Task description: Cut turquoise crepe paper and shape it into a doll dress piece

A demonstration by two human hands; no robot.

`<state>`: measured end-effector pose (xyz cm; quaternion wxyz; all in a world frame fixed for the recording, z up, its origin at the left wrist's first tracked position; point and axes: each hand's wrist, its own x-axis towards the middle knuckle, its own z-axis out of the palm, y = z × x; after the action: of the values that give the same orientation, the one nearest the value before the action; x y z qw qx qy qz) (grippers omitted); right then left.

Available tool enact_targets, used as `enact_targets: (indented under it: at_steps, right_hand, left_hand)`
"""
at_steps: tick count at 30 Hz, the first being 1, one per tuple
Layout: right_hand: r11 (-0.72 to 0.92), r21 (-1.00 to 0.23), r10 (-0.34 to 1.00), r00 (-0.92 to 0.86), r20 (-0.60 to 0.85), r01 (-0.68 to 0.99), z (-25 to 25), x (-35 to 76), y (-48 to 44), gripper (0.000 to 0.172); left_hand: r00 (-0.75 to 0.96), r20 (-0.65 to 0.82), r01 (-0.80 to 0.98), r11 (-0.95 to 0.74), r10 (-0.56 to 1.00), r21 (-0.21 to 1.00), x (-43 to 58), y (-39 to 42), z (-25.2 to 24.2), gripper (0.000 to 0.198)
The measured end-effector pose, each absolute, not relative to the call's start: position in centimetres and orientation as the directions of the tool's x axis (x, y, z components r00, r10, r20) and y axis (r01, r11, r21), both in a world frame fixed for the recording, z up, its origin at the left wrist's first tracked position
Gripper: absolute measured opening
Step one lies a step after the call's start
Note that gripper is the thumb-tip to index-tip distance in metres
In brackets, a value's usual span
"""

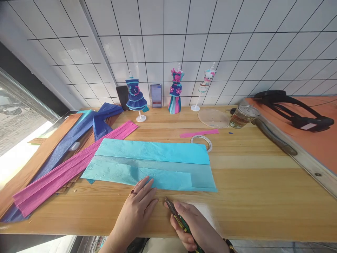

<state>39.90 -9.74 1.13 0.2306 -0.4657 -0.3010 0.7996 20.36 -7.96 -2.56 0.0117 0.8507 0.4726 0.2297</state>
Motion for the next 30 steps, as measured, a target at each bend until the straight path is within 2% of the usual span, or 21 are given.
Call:
enact_targets:
  at_steps: [5,8,11,15,18,26,30]
  right_hand:
    - [-0.590,-0.807,0.730,-0.421,-0.538,0.009,0.5,40.2,-9.8,0.052]
    - [-0.381,-0.913,0.839,-0.360,-0.407,0.143,0.8,39.6,-10.0,0.041]
    - [-0.193,-0.937,0.883,-0.364,-0.296,0.291,1.4,39.0,-10.1,0.037]
    - [-0.011,-0.862,0.887,-0.393,-0.243,0.508,1.3,38.9,-10.1,0.037]
    - [0.089,-0.787,0.894,-0.398,-0.208,0.611,0.7,39.4,-10.2,0.036]
    - [0.184,-0.668,0.915,-0.374,-0.152,0.721,0.0,39.9,-10.6,0.040]
    - [0.220,-0.579,0.905,-0.386,-0.179,0.785,0.0,39.8,-10.6,0.041]
  left_hand:
    - [0.446,0.382,0.799,-0.552,0.810,0.239,20.4,-8.0,-2.7,0.020]
    - [0.450,0.376,0.802,-0.552,0.810,0.229,20.4,-8.0,-2.6,0.022]
    - [0.458,0.372,0.806,-0.553,0.807,0.209,20.4,-8.0,-2.5,0.023]
    - [0.459,0.368,0.810,-0.551,0.809,0.200,20.5,-8.0,-2.4,0.021]
    - [0.459,0.377,0.808,-0.554,0.805,0.200,20.5,-8.0,-2.6,0.021]
    - [0.463,0.385,0.805,-0.561,0.798,0.194,20.4,-7.9,-2.6,0.021]
    - [0.455,0.396,0.804,-0.559,0.797,0.201,20.4,-7.9,-2.6,0.021]
